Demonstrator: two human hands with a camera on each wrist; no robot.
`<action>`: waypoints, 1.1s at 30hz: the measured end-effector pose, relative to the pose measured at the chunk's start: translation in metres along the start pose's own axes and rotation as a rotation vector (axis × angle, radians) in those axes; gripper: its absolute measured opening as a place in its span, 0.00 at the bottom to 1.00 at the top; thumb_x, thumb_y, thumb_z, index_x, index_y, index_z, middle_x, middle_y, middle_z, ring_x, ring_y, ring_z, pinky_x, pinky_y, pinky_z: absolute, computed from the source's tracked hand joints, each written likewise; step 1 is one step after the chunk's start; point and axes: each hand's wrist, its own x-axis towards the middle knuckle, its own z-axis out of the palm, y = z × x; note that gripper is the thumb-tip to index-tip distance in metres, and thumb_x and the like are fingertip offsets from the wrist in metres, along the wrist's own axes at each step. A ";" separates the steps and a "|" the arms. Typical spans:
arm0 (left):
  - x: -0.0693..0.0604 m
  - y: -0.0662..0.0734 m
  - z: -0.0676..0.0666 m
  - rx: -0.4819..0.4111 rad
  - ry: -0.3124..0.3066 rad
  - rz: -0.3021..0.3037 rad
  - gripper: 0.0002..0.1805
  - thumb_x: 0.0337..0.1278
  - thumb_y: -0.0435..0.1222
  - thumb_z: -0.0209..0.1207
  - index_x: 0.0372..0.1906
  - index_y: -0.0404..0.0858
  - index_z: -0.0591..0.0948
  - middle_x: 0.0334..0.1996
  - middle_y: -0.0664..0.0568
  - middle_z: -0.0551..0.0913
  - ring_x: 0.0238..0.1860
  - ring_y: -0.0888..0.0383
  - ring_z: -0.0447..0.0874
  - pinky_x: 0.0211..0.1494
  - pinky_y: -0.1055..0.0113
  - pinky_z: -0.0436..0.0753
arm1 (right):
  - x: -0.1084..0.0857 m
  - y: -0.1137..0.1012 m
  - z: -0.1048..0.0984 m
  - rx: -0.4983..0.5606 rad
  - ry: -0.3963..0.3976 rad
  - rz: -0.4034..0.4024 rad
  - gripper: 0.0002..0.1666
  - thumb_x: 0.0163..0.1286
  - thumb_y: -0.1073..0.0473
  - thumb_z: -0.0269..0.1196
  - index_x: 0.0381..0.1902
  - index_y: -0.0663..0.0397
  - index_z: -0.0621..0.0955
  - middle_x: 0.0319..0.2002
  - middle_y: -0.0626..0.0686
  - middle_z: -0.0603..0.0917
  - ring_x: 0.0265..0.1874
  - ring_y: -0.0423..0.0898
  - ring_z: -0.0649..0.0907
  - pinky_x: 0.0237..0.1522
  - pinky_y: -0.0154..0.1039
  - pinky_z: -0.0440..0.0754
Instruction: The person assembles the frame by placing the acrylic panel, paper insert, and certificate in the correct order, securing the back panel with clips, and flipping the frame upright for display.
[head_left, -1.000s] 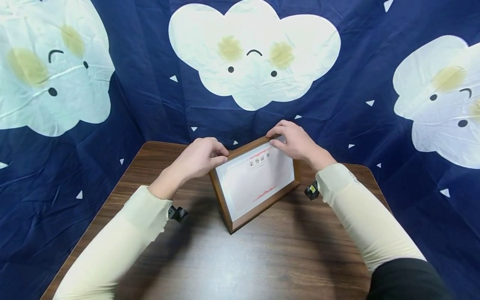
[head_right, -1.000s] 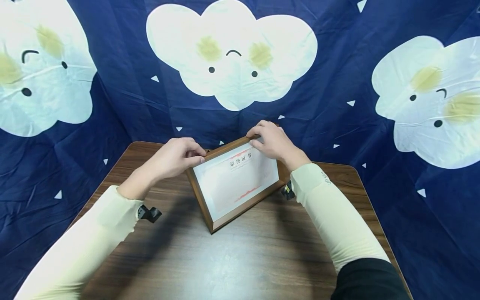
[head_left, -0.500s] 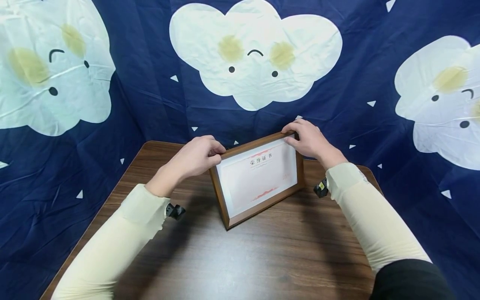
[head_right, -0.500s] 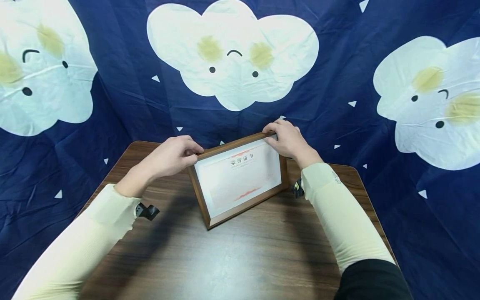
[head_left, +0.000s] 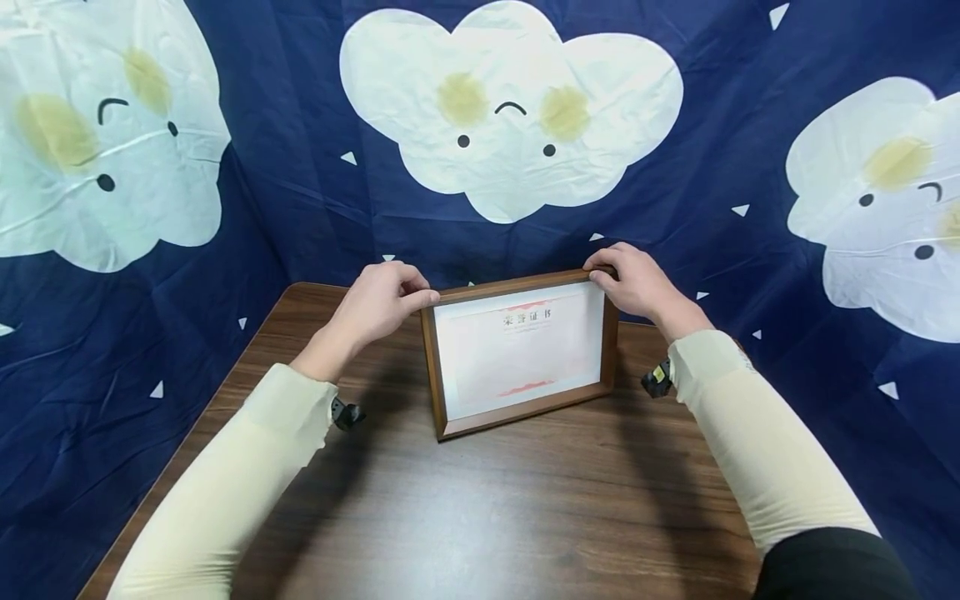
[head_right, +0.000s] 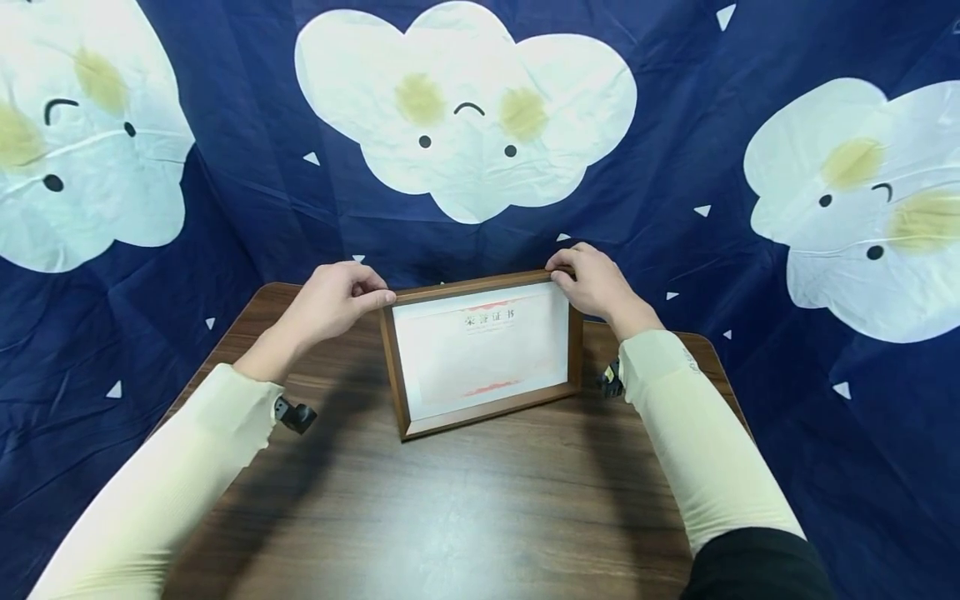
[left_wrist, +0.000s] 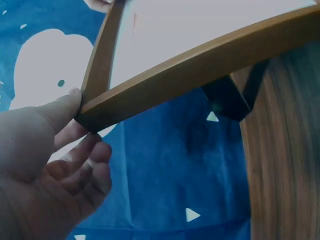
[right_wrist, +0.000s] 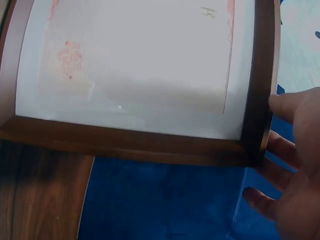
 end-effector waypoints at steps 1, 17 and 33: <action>0.001 -0.001 0.000 -0.012 0.010 -0.008 0.10 0.66 0.47 0.67 0.36 0.45 0.89 0.34 0.53 0.86 0.36 0.54 0.78 0.39 0.58 0.77 | -0.001 0.001 -0.001 0.009 0.000 0.003 0.16 0.80 0.58 0.56 0.58 0.54 0.83 0.58 0.60 0.79 0.53 0.58 0.77 0.58 0.57 0.75; 0.002 -0.009 0.005 -0.080 0.117 -0.064 0.10 0.65 0.46 0.68 0.35 0.43 0.88 0.32 0.51 0.87 0.34 0.53 0.80 0.38 0.59 0.78 | -0.024 0.020 -0.006 0.130 0.027 0.038 0.15 0.77 0.54 0.62 0.54 0.53 0.86 0.53 0.57 0.83 0.55 0.56 0.79 0.60 0.58 0.74; 0.007 -0.006 0.018 -0.095 0.167 -0.068 0.11 0.68 0.46 0.65 0.42 0.42 0.87 0.42 0.49 0.88 0.42 0.50 0.81 0.47 0.54 0.79 | -0.060 0.029 0.005 0.196 0.171 0.055 0.15 0.73 0.51 0.66 0.52 0.50 0.86 0.51 0.53 0.84 0.51 0.55 0.80 0.49 0.49 0.74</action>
